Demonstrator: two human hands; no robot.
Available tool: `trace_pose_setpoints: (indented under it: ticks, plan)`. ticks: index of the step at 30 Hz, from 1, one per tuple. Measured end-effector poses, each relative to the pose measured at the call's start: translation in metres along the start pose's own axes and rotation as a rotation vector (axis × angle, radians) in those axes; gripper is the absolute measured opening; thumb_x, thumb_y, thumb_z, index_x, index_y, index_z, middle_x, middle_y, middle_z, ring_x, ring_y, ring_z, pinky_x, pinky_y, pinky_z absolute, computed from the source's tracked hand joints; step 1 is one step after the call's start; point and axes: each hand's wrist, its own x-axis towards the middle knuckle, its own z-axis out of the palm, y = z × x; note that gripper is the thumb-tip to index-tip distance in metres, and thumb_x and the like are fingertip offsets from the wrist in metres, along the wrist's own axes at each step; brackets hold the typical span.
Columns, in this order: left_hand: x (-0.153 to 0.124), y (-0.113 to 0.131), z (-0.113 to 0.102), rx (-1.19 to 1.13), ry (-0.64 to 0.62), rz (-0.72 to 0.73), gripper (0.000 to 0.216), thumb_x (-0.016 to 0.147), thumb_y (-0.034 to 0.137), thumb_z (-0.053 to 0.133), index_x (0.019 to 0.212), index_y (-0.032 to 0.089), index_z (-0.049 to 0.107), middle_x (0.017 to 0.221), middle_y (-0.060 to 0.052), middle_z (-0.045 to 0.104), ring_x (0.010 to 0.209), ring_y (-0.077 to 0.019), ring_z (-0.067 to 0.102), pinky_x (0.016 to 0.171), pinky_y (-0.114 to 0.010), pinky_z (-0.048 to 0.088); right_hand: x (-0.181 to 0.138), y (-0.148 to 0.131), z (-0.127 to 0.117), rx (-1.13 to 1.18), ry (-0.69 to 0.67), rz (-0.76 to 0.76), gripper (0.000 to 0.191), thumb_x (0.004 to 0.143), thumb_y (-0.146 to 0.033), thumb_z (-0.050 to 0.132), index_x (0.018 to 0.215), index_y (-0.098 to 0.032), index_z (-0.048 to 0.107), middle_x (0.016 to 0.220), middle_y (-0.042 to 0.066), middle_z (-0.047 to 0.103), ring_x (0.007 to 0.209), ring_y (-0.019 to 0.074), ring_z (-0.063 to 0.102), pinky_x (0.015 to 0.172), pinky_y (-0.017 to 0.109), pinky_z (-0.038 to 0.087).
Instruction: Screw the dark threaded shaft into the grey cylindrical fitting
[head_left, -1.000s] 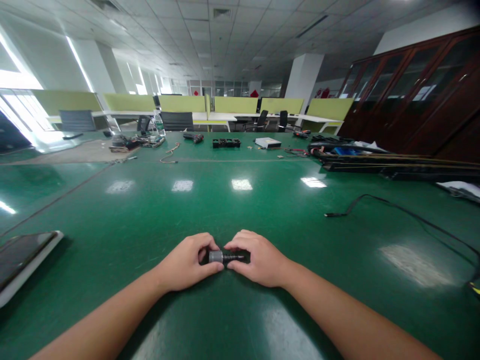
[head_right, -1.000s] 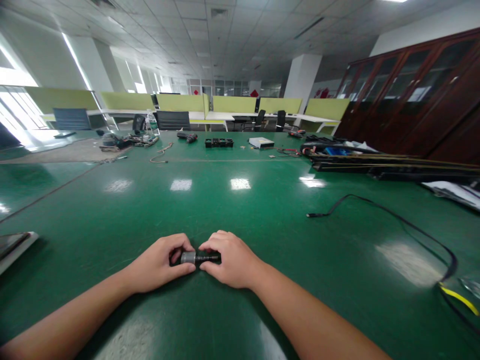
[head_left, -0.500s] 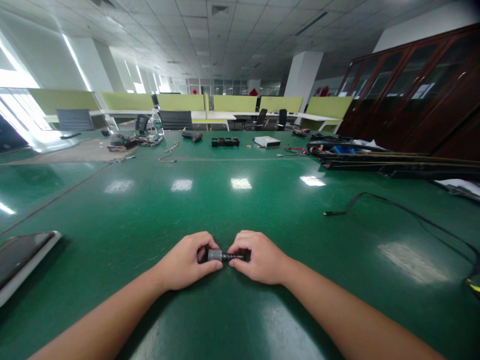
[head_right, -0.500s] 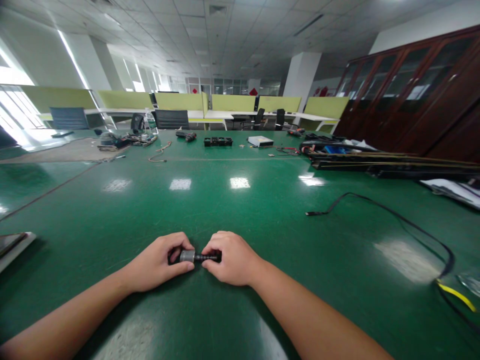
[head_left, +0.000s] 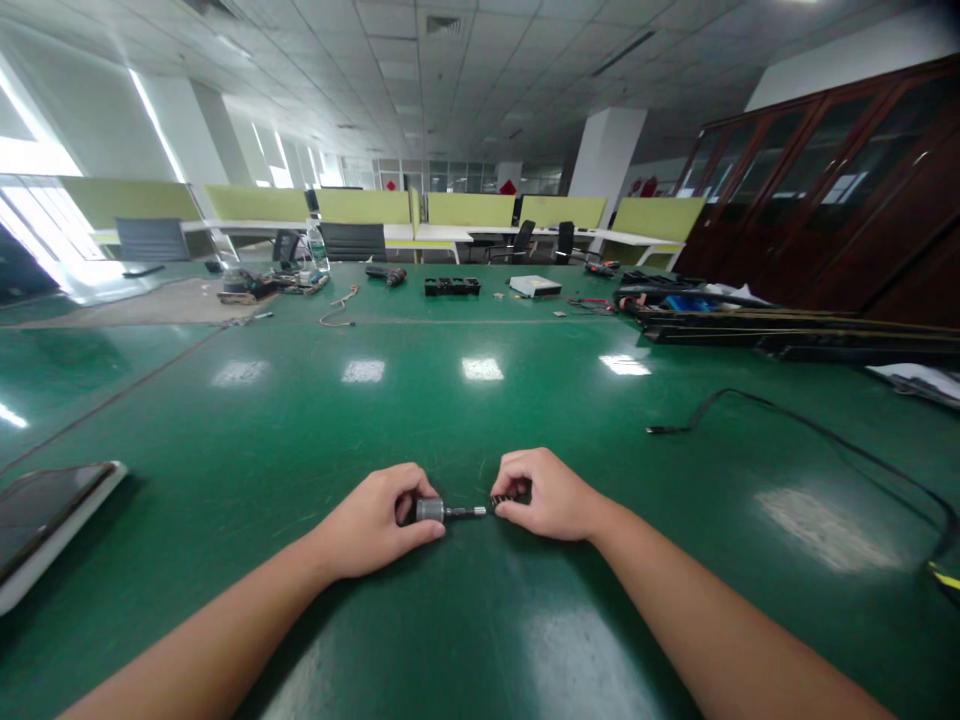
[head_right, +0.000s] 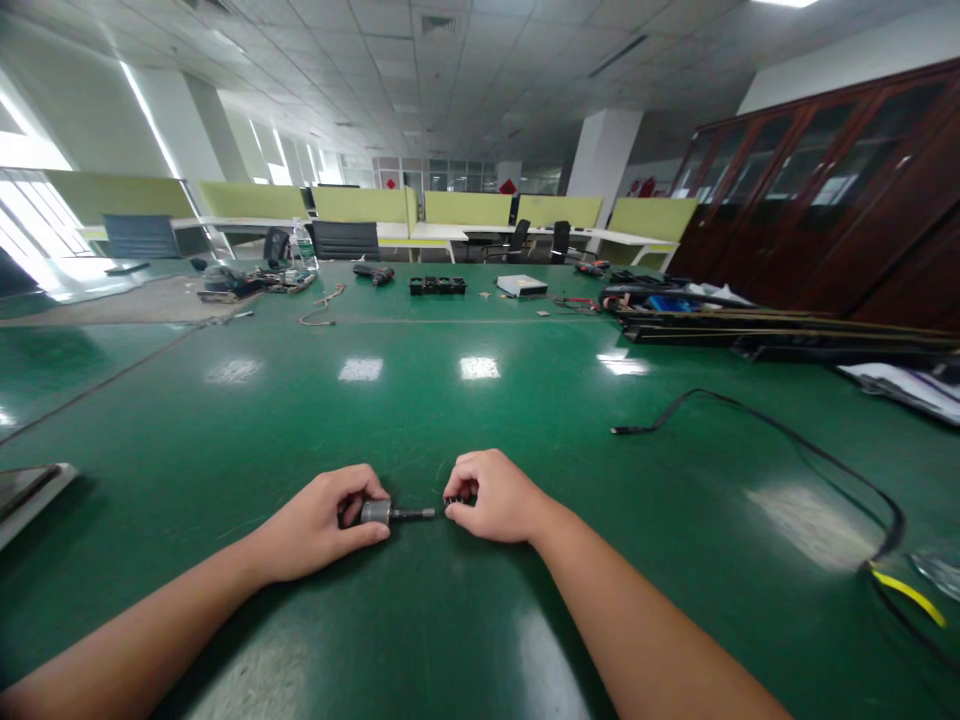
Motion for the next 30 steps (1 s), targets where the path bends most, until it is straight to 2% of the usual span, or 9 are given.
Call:
trace_pose_setpoints:
  ticks: [5,11,15,18,26,30]
  plan:
    - [0.000,0.000,0.000,-0.003,0.004,-0.004,0.022,0.081,0.037,0.069,0.091,0.018,0.065,0.073,0.002,0.054,0.065,-0.0145,0.049,0.058,-0.023,0.034,-0.002,0.002,-0.001,0.005,0.005,-0.017,0.005,0.068,-0.011,0.070,0.070,-0.015,0.071,0.067,0.000,0.060,0.060,0.0120,0.054,0.056,0.023,0.041]
    - [0.000,0.000,0.001,0.002,0.020,0.011,0.022,0.081,0.037,0.069,0.091,0.018,0.065,0.073,0.002,0.055,0.066,-0.0145,0.050,0.058,-0.023,0.035,0.003,-0.011,0.014,0.029,0.014,-0.043,0.006,0.069,-0.014,0.073,0.074,-0.017,0.073,0.067,-0.001,0.060,0.060,0.0122,0.054,0.059,0.024,0.042]
    - [0.000,-0.001,0.001,0.006,0.022,0.029,0.023,0.080,0.038,0.070,0.091,0.018,0.064,0.075,0.002,0.055,0.067,-0.0146,0.050,0.059,-0.023,0.036,0.005,-0.018,0.025,0.118,0.016,-0.049,0.026,0.068,-0.010,0.072,0.093,-0.018,0.074,0.078,0.001,0.065,0.071,0.0145,0.059,0.068,0.026,0.047]
    - [0.000,-0.001,0.001,0.008,0.020,0.022,0.023,0.080,0.038,0.070,0.090,0.018,0.064,0.075,0.002,0.056,0.067,-0.0147,0.050,0.060,-0.023,0.036,0.005,-0.021,0.027,0.140,0.016,-0.058,0.032,0.068,-0.007,0.070,0.098,-0.018,0.072,0.083,0.002,0.066,0.074,0.0152,0.060,0.072,0.027,0.048]
    - [0.000,-0.001,0.001,0.026,0.017,0.033,0.023,0.081,0.038,0.069,0.091,0.018,0.064,0.074,0.003,0.054,0.067,-0.0146,0.049,0.059,-0.024,0.034,0.003,-0.024,0.025,0.020,0.008,-0.082,0.020,0.073,-0.019,0.072,0.093,-0.017,0.072,0.079,0.003,0.065,0.074,0.0169,0.059,0.070,0.029,0.045]
    - [0.001,0.000,0.001,0.032,0.009,0.025,0.024,0.081,0.039,0.068,0.092,0.018,0.064,0.073,0.002,0.054,0.067,-0.0147,0.049,0.059,-0.024,0.034,0.004,-0.024,0.025,0.017,0.002,-0.048,0.015,0.078,-0.018,0.067,0.092,-0.017,0.074,0.076,0.002,0.064,0.069,0.0150,0.058,0.066,0.027,0.043]
